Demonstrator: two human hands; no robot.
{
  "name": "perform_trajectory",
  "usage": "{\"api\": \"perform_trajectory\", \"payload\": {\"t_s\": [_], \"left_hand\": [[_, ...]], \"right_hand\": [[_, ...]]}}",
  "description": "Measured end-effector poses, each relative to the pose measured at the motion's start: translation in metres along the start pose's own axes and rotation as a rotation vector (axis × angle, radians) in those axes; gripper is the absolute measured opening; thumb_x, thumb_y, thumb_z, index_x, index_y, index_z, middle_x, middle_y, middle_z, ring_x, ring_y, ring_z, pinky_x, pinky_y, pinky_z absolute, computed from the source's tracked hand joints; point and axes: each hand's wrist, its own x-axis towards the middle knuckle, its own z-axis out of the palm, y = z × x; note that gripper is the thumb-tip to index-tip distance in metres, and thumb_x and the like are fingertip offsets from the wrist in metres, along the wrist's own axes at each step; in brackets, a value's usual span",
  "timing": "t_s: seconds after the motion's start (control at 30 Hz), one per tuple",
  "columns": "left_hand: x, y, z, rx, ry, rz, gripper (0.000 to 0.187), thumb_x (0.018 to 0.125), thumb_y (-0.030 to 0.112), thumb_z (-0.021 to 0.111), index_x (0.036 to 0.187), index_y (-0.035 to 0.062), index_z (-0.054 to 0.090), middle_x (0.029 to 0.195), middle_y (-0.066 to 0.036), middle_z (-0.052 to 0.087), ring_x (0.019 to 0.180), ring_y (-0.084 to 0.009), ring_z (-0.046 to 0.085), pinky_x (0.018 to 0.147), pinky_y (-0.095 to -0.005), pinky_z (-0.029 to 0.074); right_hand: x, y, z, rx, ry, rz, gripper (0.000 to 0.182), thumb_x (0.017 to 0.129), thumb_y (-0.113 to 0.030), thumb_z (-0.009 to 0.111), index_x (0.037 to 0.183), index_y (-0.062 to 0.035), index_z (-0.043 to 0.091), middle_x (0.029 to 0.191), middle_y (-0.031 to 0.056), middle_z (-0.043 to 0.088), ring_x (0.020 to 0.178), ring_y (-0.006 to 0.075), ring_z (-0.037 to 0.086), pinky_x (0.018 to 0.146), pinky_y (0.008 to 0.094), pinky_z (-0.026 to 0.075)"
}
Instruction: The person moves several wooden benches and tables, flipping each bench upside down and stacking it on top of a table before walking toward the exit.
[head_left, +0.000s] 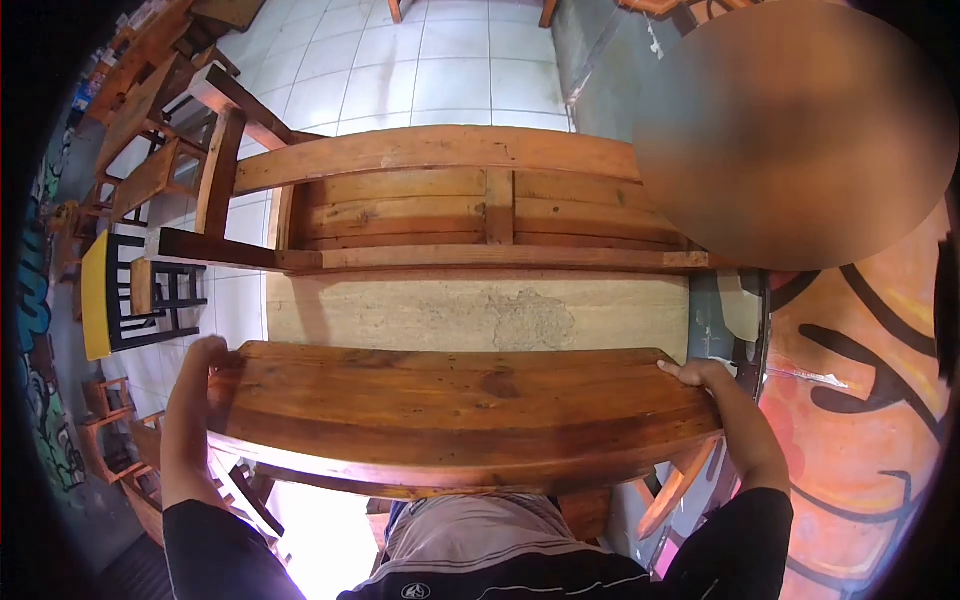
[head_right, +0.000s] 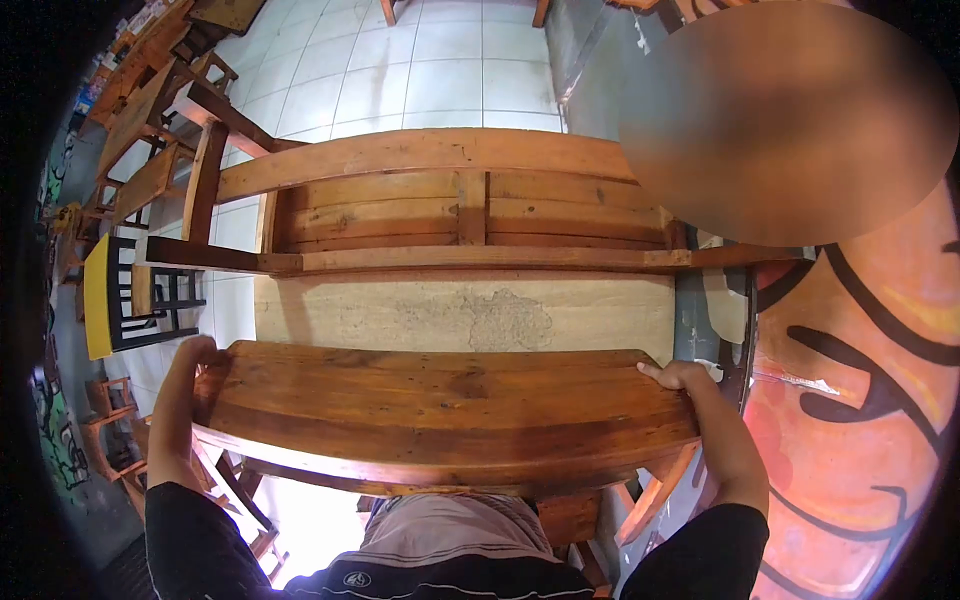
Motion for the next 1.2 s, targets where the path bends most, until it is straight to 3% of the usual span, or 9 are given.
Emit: {"api": "perform_trajectory", "payload": {"t_s": [0.1, 0.2, 0.3, 0.37, 0.43, 0.6, 0.73, 1.0, 1.2], "left_hand": [[-0.045, 0.037, -0.035, -0.104, 0.445, 0.177, 0.057, 0.078, 0.051, 0.062, 0.105, 0.0012, 0.062, 0.097, -0.021, 0.064, 0.095, -0.0383, 0.061, 0.081, -0.0420, 0.049], [-0.148, 0.129, -0.048, -0.470, 0.711, 0.773, 0.058, 0.077, 0.049, 0.065, 0.117, 0.0076, 0.057, 0.099, -0.010, 0.066, 0.092, -0.0332, 0.063, 0.085, -0.0438, 0.046], [-0.224, 0.225, -0.059, -0.149, 0.874, 1.030, 0.066, 0.074, 0.062, 0.061, 0.114, 0.0098, 0.060, 0.099, -0.005, 0.067, 0.092, -0.0282, 0.064, 0.088, -0.0427, 0.044], [-0.210, 0.244, -0.017, -0.061, 1.014, 0.824, 0.076, 0.059, 0.072, 0.063, 0.104, 0.0106, 0.066, 0.101, -0.007, 0.067, 0.096, -0.0253, 0.063, 0.086, -0.0403, 0.044], [-0.203, 0.238, -0.004, -0.099, 1.077, 0.818, 0.077, 0.055, 0.075, 0.060, 0.098, 0.0111, 0.068, 0.094, -0.003, 0.068, 0.086, -0.0226, 0.064, 0.077, -0.0380, 0.045], [-0.202, 0.239, -0.023, -0.135, 1.144, 0.901, 0.071, 0.062, 0.072, 0.059, 0.095, 0.0104, 0.069, 0.094, -0.003, 0.068, 0.084, -0.0225, 0.063, 0.076, -0.0366, 0.044], [-0.200, 0.239, -0.029, -0.265, 1.136, 0.884, 0.052, 0.076, 0.058, 0.060, 0.091, 0.0085, 0.068, 0.094, -0.007, 0.067, 0.086, -0.0269, 0.062, 0.080, -0.0377, 0.043], [-0.199, 0.233, -0.024, -0.293, 1.116, 0.830, 0.049, 0.080, 0.059, 0.056, 0.089, 0.0115, 0.067, 0.087, -0.006, 0.067, 0.083, -0.0262, 0.063, 0.080, -0.0386, 0.046], [-0.181, 0.228, -0.023, -0.293, 1.010, 0.734, 0.077, 0.073, 0.080, 0.041, 0.094, 0.0120, 0.070, 0.085, -0.012, 0.068, 0.084, -0.0306, 0.066, 0.074, -0.0416, 0.052]], "right_hand": [[-0.009, -0.013, -0.017, -0.003, -0.045, -0.044, 0.109, 0.071, -0.086, 0.035, 0.135, 0.0016, 0.041, 0.141, 0.0222, 0.038, 0.131, 0.0324, 0.037, 0.106, 0.0399, 0.030], [0.054, 0.016, -0.003, -0.005, 0.092, -0.383, 0.107, 0.071, -0.087, 0.030, 0.142, -0.0057, 0.032, 0.149, 0.0162, 0.025, 0.139, 0.0291, 0.022, 0.112, 0.0388, 0.020], [0.011, -0.002, -0.019, 0.044, -0.093, -0.042, 0.103, 0.069, -0.086, 0.039, 0.132, -0.0039, 0.047, 0.136, 0.0187, 0.045, 0.123, 0.0307, 0.046, 0.100, 0.0438, 0.037], [0.043, 0.011, -0.012, -0.025, -0.033, 0.010, 0.095, 0.071, -0.083, 0.044, 0.120, -0.0023, 0.059, 0.127, 0.0205, 0.053, 0.114, 0.0302, 0.054, 0.095, 0.0425, 0.042], [0.011, 0.018, -0.025, -0.256, 0.290, -0.127, 0.091, 0.071, -0.079, 0.049, 0.121, -0.0031, 0.058, 0.124, 0.0215, 0.055, 0.115, 0.0316, 0.054, 0.097, 0.0392, 0.042], [-0.116, 0.047, -0.049, 0.533, 0.906, -0.487, 0.061, 0.082, -0.058, 0.057, 0.094, 0.0008, 0.066, 0.084, 0.0135, 0.068, 0.080, 0.0231, 0.065, 0.074, 0.0350, 0.048], [-0.173, 0.077, 0.035, 0.850, 1.479, -0.505, 0.036, 0.086, -0.037, 0.061, 0.077, -0.0020, 0.059, 0.060, 0.0027, 0.051, 0.056, 0.0118, 0.050, 0.051, 0.0270, 0.037], [-0.173, 0.012, 0.224, 1.881, 0.902, -0.897, 0.019, 0.093, -0.027, 0.045, 0.091, -0.0081, 0.049, 0.061, 0.0006, 0.046, 0.044, 0.0108, 0.040, 0.041, 0.0250, 0.035], [-0.158, -0.098, 0.257, 1.573, 0.724, -1.009, 0.027, 0.097, -0.033, 0.047, 0.097, -0.0056, 0.051, 0.070, 0.0046, 0.053, 0.060, 0.0149, 0.053, 0.056, 0.0294, 0.048]]}}
